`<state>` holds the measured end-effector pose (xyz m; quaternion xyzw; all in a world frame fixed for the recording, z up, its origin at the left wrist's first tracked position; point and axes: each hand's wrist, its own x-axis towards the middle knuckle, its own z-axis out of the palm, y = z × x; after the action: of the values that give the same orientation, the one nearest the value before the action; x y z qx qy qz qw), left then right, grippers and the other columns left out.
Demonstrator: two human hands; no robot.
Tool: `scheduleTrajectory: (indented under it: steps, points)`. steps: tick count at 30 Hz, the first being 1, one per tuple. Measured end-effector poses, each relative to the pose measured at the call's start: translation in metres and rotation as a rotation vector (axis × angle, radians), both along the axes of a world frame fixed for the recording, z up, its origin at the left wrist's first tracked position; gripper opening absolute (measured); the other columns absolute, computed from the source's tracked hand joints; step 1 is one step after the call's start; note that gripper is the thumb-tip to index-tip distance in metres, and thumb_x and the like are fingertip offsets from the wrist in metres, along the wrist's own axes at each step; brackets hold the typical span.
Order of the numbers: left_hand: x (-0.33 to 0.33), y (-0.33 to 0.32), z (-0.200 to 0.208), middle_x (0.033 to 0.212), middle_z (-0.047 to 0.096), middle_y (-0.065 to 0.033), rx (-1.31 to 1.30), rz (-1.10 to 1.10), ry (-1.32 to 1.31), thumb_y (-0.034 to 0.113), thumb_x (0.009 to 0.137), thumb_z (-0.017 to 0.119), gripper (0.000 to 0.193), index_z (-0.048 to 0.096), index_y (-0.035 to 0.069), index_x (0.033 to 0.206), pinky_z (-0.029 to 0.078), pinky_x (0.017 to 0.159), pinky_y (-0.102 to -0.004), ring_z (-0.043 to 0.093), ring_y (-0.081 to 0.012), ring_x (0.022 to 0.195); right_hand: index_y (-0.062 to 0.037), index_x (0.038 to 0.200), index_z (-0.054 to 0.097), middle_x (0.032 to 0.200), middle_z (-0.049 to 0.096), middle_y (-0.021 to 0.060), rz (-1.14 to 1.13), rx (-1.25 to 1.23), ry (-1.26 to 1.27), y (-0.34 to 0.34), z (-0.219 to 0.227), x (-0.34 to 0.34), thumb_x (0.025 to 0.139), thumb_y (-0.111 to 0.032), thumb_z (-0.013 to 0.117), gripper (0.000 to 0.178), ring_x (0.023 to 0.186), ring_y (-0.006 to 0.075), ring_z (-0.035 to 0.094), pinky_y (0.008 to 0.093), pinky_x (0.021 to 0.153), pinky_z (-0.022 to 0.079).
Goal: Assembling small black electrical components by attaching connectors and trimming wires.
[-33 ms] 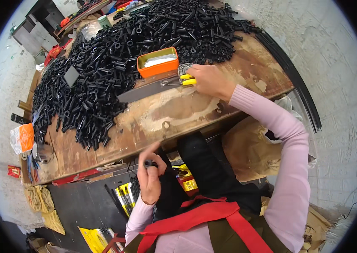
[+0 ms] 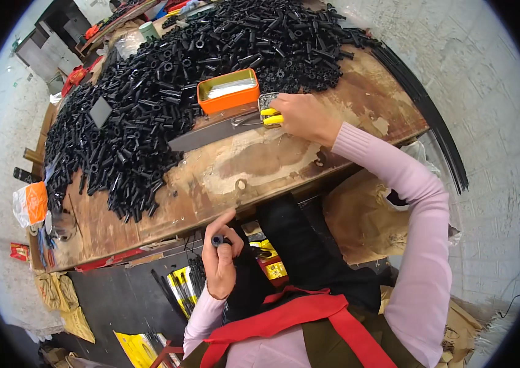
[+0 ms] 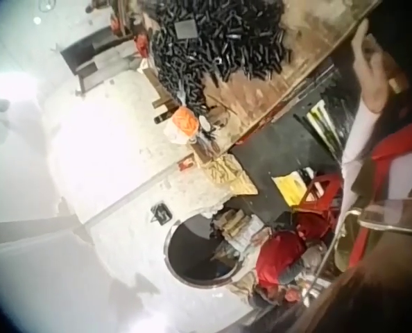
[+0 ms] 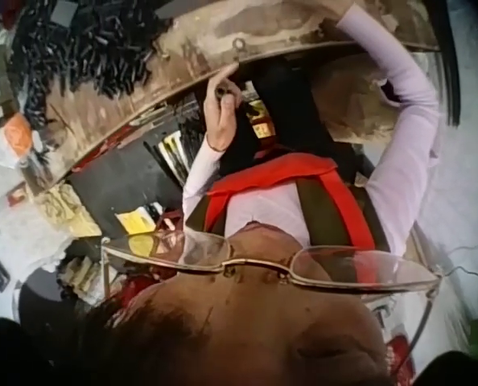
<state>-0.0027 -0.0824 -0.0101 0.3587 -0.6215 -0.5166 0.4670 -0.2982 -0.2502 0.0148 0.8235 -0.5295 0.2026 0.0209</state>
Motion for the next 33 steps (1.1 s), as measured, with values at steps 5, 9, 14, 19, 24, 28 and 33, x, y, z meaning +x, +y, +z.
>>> scheduleTrajectory:
  steps: [5,9,14,19,24,28,33]
  points:
    - [-0.006,-0.011,-0.013,0.069,0.043,-0.0011,0.053,0.010,-0.006,0.051,0.100,0.042,0.066,0.040,-0.002,0.139,0.032,0.057,-0.0233,0.039,-0.0088,0.062,-0.0050,0.093,0.061,0.088,0.062,0.0130,0.003,0.004,-0.064,-0.017,-0.009,-0.004,0.079,-0.011,0.066,0.016,0.080,0.0346,0.062,0.0433,0.067,0.050]
    - [-0.005,-0.010,-0.010,0.071,0.045,-0.0026,0.009,0.006,0.127,0.050,0.101,0.042,0.062,0.040,-0.001,0.135,0.033,0.059,-0.0245,0.040,-0.0098,0.064,-0.0042,0.094,0.063,0.079,0.062,0.0133,-0.015,0.072,-0.217,-0.024,-0.010,-0.007,0.082,-0.016,0.068,0.017,0.071,0.0304,0.062,0.0408,0.064,0.048]
    - [-0.005,0.016,0.007,0.078,0.049,-0.0050,0.028,0.056,0.126,0.045,0.102,0.043,0.045,0.045,0.001,0.112,0.034,0.061,-0.0249,0.041,-0.0102,0.067,-0.0025,0.082,0.064,0.067,0.060,0.0032,-0.341,0.634,-0.825,-0.036,0.005,-0.019,0.088,-0.022,0.068,0.021,0.063,0.0132,0.059,0.0276,0.053,0.045]
    - [-0.001,0.054,0.006,0.078,0.048,-0.0049,0.046,0.018,0.133,0.042,0.103,0.043,0.041,0.046,0.002,0.110,0.034,0.062,-0.0239,0.042,-0.0100,0.068,-0.0071,0.096,0.065,0.081,0.064,-0.0014,-0.153,1.049,-1.404,0.000,0.025,-0.013,0.091,-0.021,0.068,0.015,0.067,0.0059,0.059,0.0185,0.056,0.046]
    - [0.011,0.072,0.001,0.077,0.046,-0.0042,0.109,0.076,0.212,0.038,0.105,0.040,0.036,0.045,0.003,0.107,0.036,0.063,-0.0243,0.042,-0.0105,0.068,-0.0065,0.102,0.062,0.087,0.063,0.0024,0.111,1.144,-1.427,0.082,0.032,0.044,0.094,-0.023,0.063,0.018,0.075,0.0082,0.059,0.0194,0.061,0.048]
    - [0.023,0.078,0.011,0.078,0.046,-0.0055,0.125,0.065,0.270,0.041,0.104,0.040,0.037,0.042,0.005,0.111,0.036,0.064,-0.0252,0.043,-0.0117,0.069,-0.0062,0.099,0.058,0.084,0.058,0.0046,0.339,1.077,-1.444,0.163,0.039,0.104,0.093,-0.018,0.062,0.014,0.072,0.0132,0.055,0.0239,0.064,0.042]
    - [0.043,0.085,0.033,0.077,0.045,-0.0035,0.063,-0.041,0.262,0.051,0.102,0.039,0.065,0.039,-0.003,0.137,0.035,0.062,-0.0246,0.042,-0.0110,0.069,0.0002,0.096,0.056,0.093,0.061,0.0079,0.349,0.783,-1.273,0.228,0.052,0.143,0.087,0.005,0.064,0.014,0.085,0.0163,0.063,0.0292,0.077,0.052]
